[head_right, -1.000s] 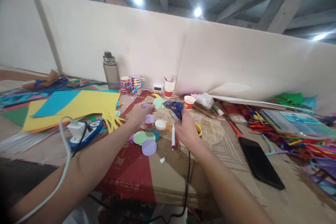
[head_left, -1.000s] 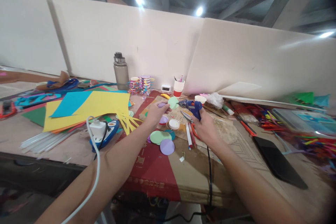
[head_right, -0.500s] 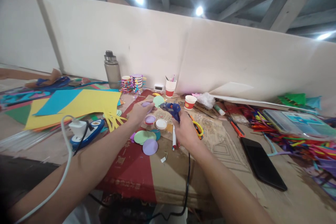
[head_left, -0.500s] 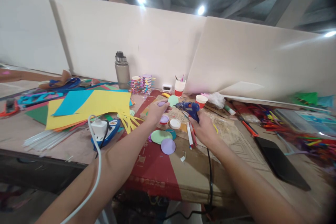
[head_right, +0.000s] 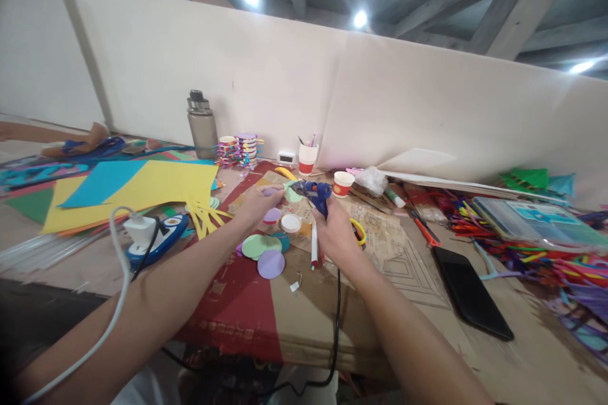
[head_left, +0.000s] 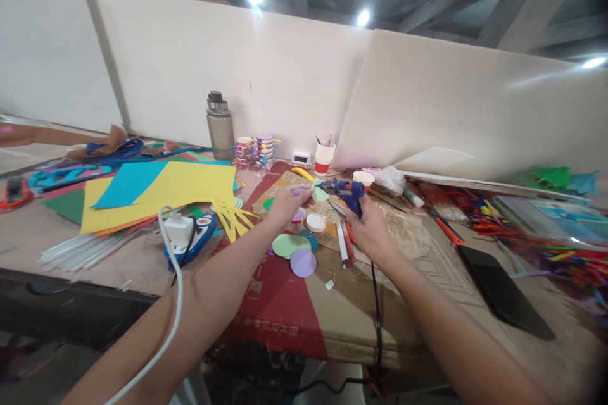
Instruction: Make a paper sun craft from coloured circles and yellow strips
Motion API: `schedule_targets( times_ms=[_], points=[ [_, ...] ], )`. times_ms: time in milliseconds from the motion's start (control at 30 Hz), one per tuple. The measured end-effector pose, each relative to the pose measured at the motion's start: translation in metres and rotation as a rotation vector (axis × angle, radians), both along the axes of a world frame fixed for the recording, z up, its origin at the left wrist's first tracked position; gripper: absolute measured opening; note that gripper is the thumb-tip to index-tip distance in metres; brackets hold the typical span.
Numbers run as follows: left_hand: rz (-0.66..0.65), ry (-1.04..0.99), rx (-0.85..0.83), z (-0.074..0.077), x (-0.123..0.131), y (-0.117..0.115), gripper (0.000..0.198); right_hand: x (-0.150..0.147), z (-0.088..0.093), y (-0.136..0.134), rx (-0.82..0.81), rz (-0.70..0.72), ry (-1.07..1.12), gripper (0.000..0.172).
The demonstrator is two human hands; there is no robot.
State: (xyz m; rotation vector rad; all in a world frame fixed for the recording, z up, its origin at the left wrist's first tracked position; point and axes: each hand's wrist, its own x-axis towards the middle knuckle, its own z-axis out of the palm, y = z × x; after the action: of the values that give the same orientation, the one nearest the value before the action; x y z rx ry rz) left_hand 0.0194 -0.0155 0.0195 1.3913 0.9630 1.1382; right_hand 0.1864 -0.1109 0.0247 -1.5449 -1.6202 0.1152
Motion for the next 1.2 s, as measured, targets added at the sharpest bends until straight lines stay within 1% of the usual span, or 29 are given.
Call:
schedule_targets(
  times_ms=[133,267,333,500,667,767,900,1067,1200],
  points=[
    [0.016,-0.008,-0.01,0.002,-0.001,-0.002,0.01,0.004,0.0,0.002,0.004,-0.03,0.018,0.035],
    [0.036,-0.059,-0.028,0.001,-0.002,0.001,0.015,0.006,-0.001,0.003,0.006,-0.057,0.025,0.036],
    [0.048,-0.094,-0.016,0.0,-0.003,0.003,0.017,0.006,-0.002,0.003,0.012,-0.056,0.021,0.034],
    [0.097,-0.142,0.025,-0.002,-0.004,0.007,0.014,0.004,-0.003,0.003,-0.003,-0.029,-0.003,0.032],
    [0.094,-0.183,-0.026,-0.003,-0.003,0.009,0.014,0.005,-0.004,0.004,0.036,-0.02,0.022,0.033],
    [0.101,-0.217,-0.043,-0.003,-0.002,0.009,0.014,0.004,-0.005,0.003,0.03,-0.015,-0.008,0.034],
    [0.092,-0.183,-0.049,-0.002,-0.002,0.007,0.01,0.003,-0.004,0.002,-0.005,-0.021,-0.027,0.033],
    [0.075,-0.19,-0.04,-0.003,-0.001,0.006,0.007,0.005,-0.005,0.005,0.045,-0.04,0.015,0.034],
    [0.054,-0.145,-0.068,-0.002,0.0,0.005,0.012,0.006,-0.006,0.006,0.059,-0.058,0.022,0.032]
  ],
)
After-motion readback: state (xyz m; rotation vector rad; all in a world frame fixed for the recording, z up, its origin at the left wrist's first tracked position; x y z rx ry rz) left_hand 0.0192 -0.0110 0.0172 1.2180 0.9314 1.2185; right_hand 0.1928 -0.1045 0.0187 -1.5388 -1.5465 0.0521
